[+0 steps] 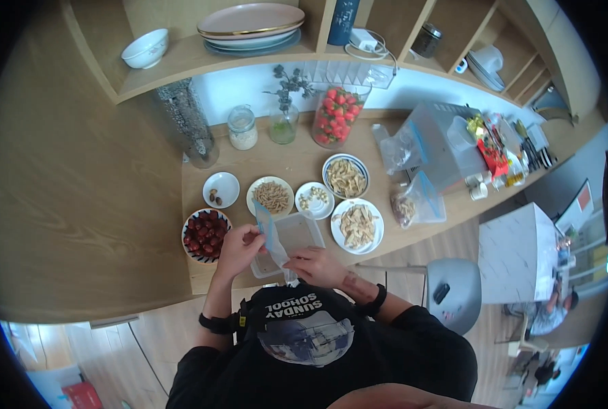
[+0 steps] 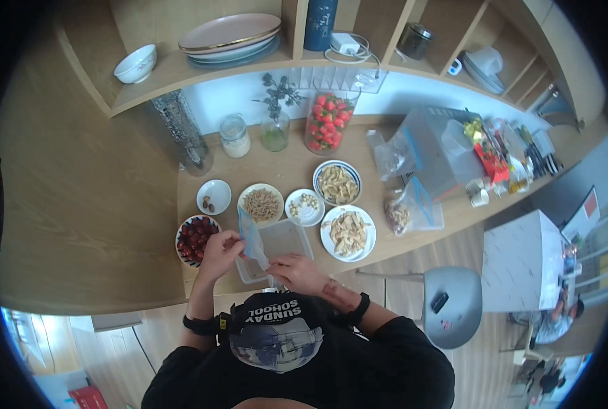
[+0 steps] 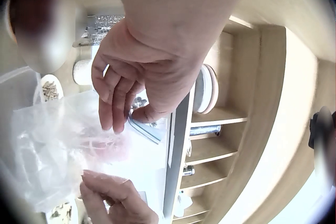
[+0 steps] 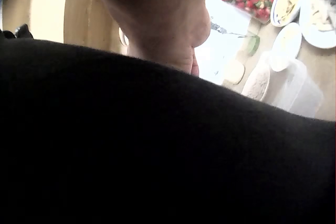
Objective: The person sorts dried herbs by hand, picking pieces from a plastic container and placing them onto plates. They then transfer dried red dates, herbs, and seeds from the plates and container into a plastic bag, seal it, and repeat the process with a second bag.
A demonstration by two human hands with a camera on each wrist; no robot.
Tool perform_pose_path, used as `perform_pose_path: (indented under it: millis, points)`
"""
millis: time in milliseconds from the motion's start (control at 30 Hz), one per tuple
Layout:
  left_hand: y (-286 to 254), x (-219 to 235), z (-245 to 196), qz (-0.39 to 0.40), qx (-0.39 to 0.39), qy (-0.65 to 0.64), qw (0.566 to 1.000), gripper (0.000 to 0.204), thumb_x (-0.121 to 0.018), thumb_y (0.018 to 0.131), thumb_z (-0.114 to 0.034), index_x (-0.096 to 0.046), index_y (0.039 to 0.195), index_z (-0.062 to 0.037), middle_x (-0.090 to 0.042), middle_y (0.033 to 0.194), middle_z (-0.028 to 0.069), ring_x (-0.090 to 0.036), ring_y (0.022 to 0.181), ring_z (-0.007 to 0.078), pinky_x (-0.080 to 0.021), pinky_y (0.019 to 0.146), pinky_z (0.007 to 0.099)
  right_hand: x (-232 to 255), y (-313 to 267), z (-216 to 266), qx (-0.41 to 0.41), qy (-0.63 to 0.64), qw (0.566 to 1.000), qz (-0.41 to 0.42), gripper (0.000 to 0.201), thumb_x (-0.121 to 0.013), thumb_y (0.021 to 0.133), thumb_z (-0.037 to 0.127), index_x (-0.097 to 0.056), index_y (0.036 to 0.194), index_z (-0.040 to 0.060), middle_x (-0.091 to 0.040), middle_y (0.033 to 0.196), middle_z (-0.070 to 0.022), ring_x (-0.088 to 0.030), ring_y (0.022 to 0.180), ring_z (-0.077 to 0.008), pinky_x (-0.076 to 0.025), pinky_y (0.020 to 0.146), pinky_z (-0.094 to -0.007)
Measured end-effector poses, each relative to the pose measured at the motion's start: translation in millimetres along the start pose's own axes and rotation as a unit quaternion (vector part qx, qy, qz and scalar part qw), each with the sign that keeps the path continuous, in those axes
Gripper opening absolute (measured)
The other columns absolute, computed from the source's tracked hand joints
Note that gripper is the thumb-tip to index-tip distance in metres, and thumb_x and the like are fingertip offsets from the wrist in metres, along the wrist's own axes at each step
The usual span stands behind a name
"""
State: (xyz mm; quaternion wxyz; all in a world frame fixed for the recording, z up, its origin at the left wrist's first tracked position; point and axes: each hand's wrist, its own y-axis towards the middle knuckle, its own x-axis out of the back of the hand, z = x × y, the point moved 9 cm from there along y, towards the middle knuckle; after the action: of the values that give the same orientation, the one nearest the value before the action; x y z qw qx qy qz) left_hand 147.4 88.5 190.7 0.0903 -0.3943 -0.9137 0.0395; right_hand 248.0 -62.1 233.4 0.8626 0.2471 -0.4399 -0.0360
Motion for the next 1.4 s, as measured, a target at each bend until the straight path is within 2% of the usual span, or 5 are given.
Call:
perform_pose_path:
  millis: [267,400,800,1167,1400]
  points:
    - [-48.0,0.8,2.3,0.036,-0.07,0.063,0.995,0.017,-0.071,0.086,-0.014,-0.062,0.083,-0.0007,-0.066,0.068,0.0073,-0.063,0.059,0.013,-0.05,0.059,0.0288,-9.2,3.0,-6.5,-0.233,0.179,0.956,-0.007,0.046,-0.07,0.091,0.02,-0.051,0.131,0.0059,-0.065,0.102,-0.0108,-0.066,0.08,-0.0214,-0.053,0.066,-0.0348]
    - [-61.6,-2.8,-3.0,0.071,-0.141,0.058,0.986,0.016,-0.069,0.087,-0.013,-0.061,0.082,-0.0004,-0.062,0.066,0.0024,-0.056,0.062,0.006,-0.046,0.057,0.0248,-27.5,48.1,15.0,-0.226,0.162,0.959,0.059,0.055,-0.066,0.091,0.014,-0.043,0.14,0.0076,-0.065,0.086,-0.0125,-0.067,0.075,-0.0289,-0.052,0.064,-0.0405]
    - [-103.1,50.1,39.9,-0.093,0.001,0.057,0.994,0.023,-0.07,0.083,-0.022,-0.057,0.074,-0.004,-0.059,0.059,0.0067,-0.063,0.057,0.0213,-0.047,0.055,0.0343,-32.3,40.4,-9.3,-0.249,-0.079,0.943,0.206,0.039,-0.061,0.083,0.007,-0.06,0.122,0.0097,-0.065,0.071,-0.0162,-0.065,0.062,-0.036,-0.051,0.058,-0.0461]
    - [-79.0,12.9,-11.0,-0.163,-0.004,0.231,0.959,0.031,-0.073,0.083,-0.032,-0.057,0.075,-0.0068,-0.062,0.06,0.0067,-0.066,0.059,0.0287,-0.05,0.055,0.0404,-16.4,66.2,19.2,-0.058,0.021,0.98,0.187,0.047,-0.063,0.078,0.011,-0.064,0.125,0.0103,-0.064,0.07,-0.0157,-0.065,0.066,-0.0365,-0.052,0.064,-0.0466]
    - [-77.8,-22.1,-24.7,-0.261,0.033,0.239,0.935,0.021,-0.073,0.079,-0.016,-0.057,0.072,-0.0045,-0.06,0.057,0.008,-0.062,0.053,0.0237,-0.047,0.053,0.0362,37.7,2.0,-80.0,-0.13,-0.016,0.978,0.163,0.044,-0.064,0.082,0.012,-0.065,0.126,0.0128,-0.063,0.067,-0.0148,-0.065,0.063,-0.0324,-0.052,0.063,-0.0418]
